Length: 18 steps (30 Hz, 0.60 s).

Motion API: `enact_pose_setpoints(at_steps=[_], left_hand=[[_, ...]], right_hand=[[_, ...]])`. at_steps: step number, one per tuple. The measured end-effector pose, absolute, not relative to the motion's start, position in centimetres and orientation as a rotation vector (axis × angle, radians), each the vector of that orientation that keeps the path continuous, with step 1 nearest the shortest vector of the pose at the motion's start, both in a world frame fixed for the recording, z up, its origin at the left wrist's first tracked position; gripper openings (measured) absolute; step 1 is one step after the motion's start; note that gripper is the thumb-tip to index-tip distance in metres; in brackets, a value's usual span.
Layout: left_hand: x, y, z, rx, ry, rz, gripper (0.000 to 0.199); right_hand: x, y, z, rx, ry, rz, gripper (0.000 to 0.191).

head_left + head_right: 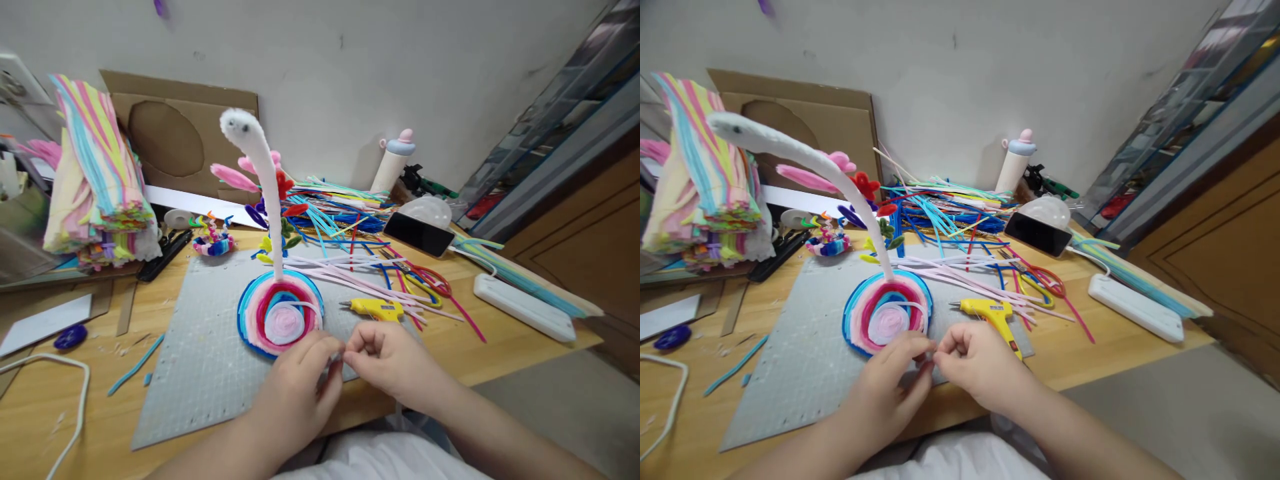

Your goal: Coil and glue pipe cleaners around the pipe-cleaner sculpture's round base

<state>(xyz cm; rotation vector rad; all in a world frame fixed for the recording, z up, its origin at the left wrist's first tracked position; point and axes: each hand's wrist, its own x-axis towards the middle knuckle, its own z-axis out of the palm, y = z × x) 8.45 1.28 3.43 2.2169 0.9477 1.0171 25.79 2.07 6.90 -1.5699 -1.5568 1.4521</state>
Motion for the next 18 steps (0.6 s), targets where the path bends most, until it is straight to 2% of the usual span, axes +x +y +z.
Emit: enact_pose_setpoints(at_steps=[12,14,18], left_hand=[[8.4,1.2,2.7,2.298,0.855,1.244,0.019],[8.3,1.2,2.8,2.296,0.853,1.235,0.017],[8.2,1.1,2.7,2.312,0.85,1.196,0.016]], right_hand=[[26.5,1.0,7.7,-1.598,-1.531,1.571,0.016],[26.5,1.0,7.7,-1.554,-1.443,1.712,0.017],[27.0,1.2,7.4,-1.344,-1.0,2.269,0.021]])
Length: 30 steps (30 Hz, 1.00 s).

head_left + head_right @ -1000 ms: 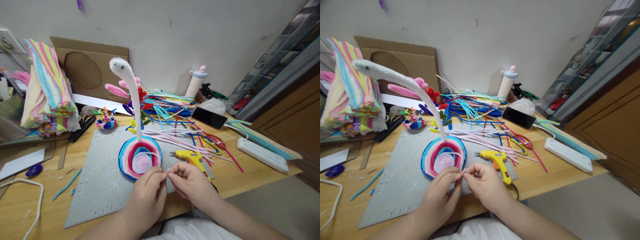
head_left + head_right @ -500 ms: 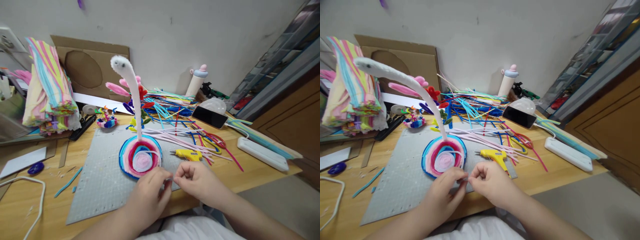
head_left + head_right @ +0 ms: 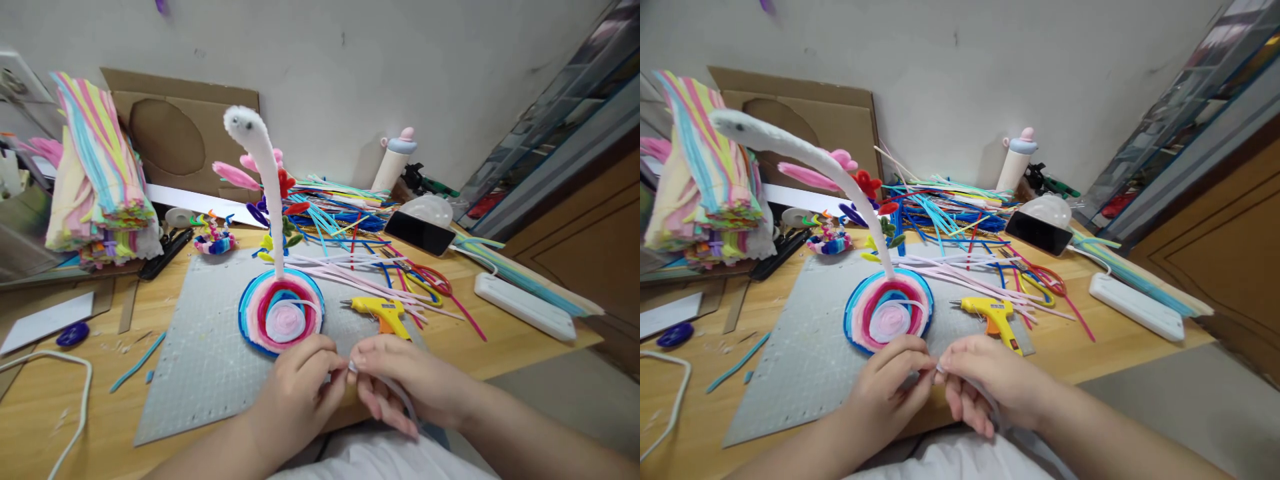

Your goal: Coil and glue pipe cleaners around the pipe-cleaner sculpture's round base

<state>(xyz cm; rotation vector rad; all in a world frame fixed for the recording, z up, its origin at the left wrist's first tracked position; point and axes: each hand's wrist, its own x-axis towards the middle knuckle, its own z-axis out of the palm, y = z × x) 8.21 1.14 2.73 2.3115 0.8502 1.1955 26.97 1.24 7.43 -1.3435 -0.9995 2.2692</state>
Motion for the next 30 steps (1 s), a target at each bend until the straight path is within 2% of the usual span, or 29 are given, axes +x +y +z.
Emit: enact_pose_setpoints(at_steps=[4,7,9,12,14,15,17,19,21,23,25,30], left_hand=[[8.2,1.0,2.6,2.43,0.838,1.209,0.02],[8.3,0.9,2.5,2.489,0.836,1.231,0.019],[8.3,0.9,2.6,2.458,0.833,1.225,0.016],[8.5,0.8,2.8,2.397,0.822,1.142,0.014],[8.5,0.9,2.9,2.385,0.826,1.082,0.014],[8.6,0.9,3.0,2.385,0.831,1.066,0.013],[8.6,0.9,3.2,2.391,0.828,1.066,0.013],[8.7,0.9,3.2,2.414,0.799,1.079,0.01],[8.7,0.8,3.2,2.445,0.787,1.092,0.009],[8.6,0.8,3.0,2.466,0.796,1.096,0.01],[8.6,0.9,2.8,2.461,0.815,1.106,0.011],[8.7,0.8,2.9,2.424,0.841,1.123,0.013]], right_hand=[[27.2,1.7,7.2,-1.298,-0.382,2.605,0.016],[26.7,1.2,7.2,-1.369,-0.444,2.486,0.008],[26.6,0.4,7.1,-1.486,-0.96,2.174,0.01],[26.9,-0.9,6.9,-1.415,-1.984,1.303,0.013],[27.2,-1.5,6.8,-1.303,-2.311,0.888,0.013],[27.2,-1.6,6.7,-1.327,-2.323,0.865,0.014],[27.1,-1.6,6.7,-1.491,-2.057,1.229,0.017],[26.9,-1.2,6.7,-1.554,-1.461,1.857,0.021],[26.6,-0.9,6.7,-1.463,-0.822,2.277,0.021],[26.5,-0.6,6.7,-1.398,-0.441,2.384,0.02],[26.4,-0.4,6.8,-1.378,-0.286,2.377,0.017],[26.1,-0.3,6.7,-1.37,-0.335,2.394,0.013]])
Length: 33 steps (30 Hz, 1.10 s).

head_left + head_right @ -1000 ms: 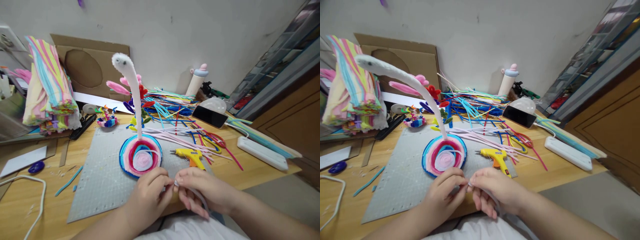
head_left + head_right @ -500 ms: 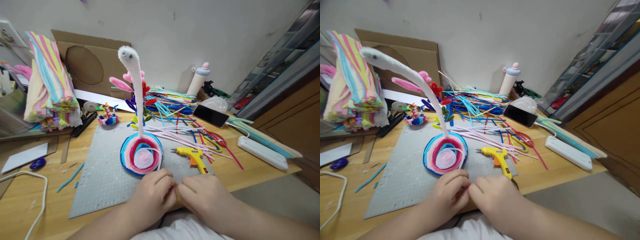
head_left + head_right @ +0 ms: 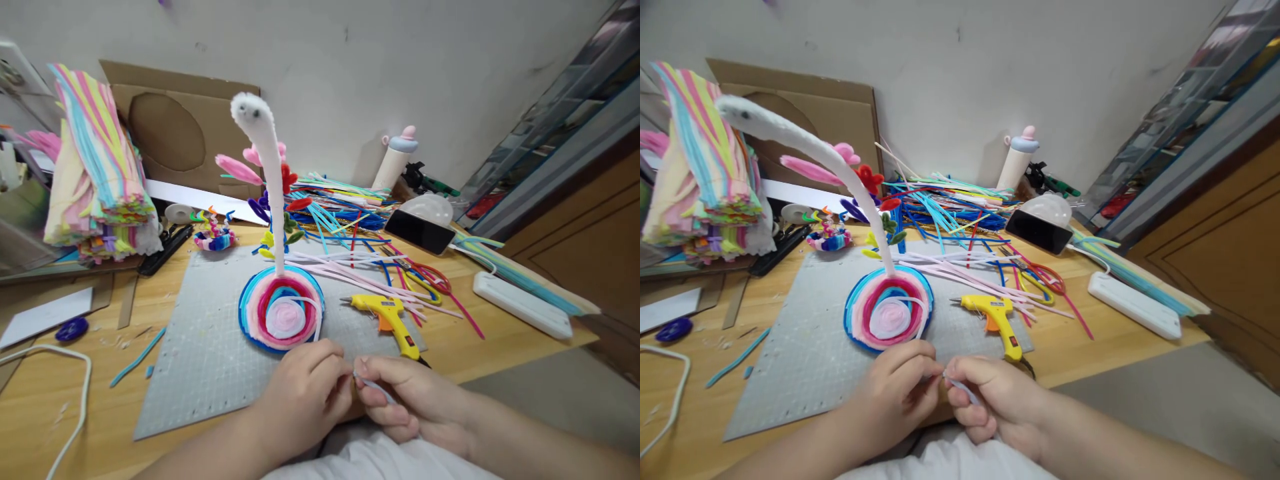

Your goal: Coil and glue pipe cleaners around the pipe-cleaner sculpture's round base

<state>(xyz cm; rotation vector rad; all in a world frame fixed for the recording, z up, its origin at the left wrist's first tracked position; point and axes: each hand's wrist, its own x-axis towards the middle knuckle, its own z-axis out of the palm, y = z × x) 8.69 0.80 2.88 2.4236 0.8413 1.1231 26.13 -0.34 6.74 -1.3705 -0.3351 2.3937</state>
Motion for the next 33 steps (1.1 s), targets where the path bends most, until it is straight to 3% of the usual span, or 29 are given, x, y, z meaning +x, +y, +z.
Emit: enact_pose_setpoints(at_steps=[3,6,8,10,14,19,23,28,30,33], left_hand=[[8.9,0.7,3.0,2.449,0.821,1.117,0.012],[9.0,0.6,3.0,2.481,0.786,1.09,0.011],[9.0,0.6,2.8,2.492,0.783,1.076,0.012],[9.0,0.6,2.7,2.489,0.797,1.072,0.011],[8.9,0.7,2.5,2.462,0.803,1.079,0.008],[8.9,0.7,2.4,2.502,0.791,1.09,0.009],[9.1,0.5,2.4,2.519,0.782,1.113,0.01],[8.9,0.6,2.8,2.453,0.838,0.985,0.011],[8.7,0.7,3.1,2.423,0.823,0.913,0.012],[8.5,0.9,3.7,2.382,0.777,0.813,0.017]], right_hand=[[26.2,-0.7,6.1,-1.448,-0.828,2.158,0.015],[26.6,-1.2,5.6,-1.445,-1.66,1.52,0.017],[26.8,-1.5,5.6,-1.413,-1.931,1.223,0.018],[26.8,-1.7,5.6,-1.491,-1.809,1.393,0.018],[26.9,-1.3,5.4,-1.378,-0.91,2.293,0.021],[27.4,-0.9,4.8,-1.11,-0.309,2.562,0.011],[27.1,-1.3,4.6,-1.318,-0.776,2.29,0.015],[26.7,-1.7,4.8,-1.419,-1.936,1.091,0.022],[26.6,-1.5,5.0,-1.5,-1.932,1.131,0.018],[26.5,-1.1,5.2,-1.583,-1.616,1.507,0.013]])
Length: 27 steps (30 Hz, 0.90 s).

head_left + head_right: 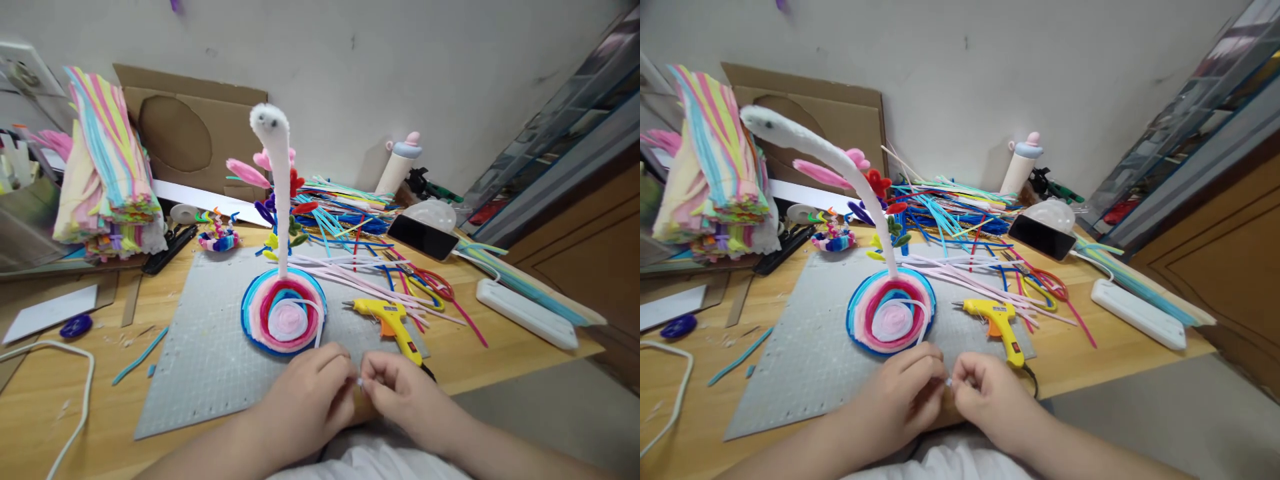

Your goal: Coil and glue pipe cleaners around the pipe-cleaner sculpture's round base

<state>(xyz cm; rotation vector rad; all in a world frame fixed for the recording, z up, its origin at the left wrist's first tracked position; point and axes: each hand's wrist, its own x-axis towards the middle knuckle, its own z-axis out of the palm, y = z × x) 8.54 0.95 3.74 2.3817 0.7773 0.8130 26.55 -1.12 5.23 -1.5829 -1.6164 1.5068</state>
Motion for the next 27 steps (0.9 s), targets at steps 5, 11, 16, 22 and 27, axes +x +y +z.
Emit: enact_pose_setpoints(at_steps=[5,11,16,22,27], left_hand=[[8.6,0.9,3.7,2.435,0.737,0.785,0.011],[8.8,0.9,2.9,2.48,0.748,0.907,0.01],[9.0,0.9,2.6,2.485,0.745,0.951,0.01],[9.1,0.5,2.2,2.325,0.919,0.915,0.009],[8.7,0.9,3.1,2.321,0.882,0.829,0.01]], right_hand=[[26.8,-0.7,4.9,-1.461,-1.052,2.058,0.009],[27.3,0.0,4.7,-1.144,-0.173,2.677,0.008],[26.5,-0.6,4.4,-1.214,-0.401,2.467,0.015],[26.3,-1.1,4.4,-1.404,-1.885,1.118,0.022],[27.2,-0.9,4.8,-1.471,-2.247,0.74,0.018]])
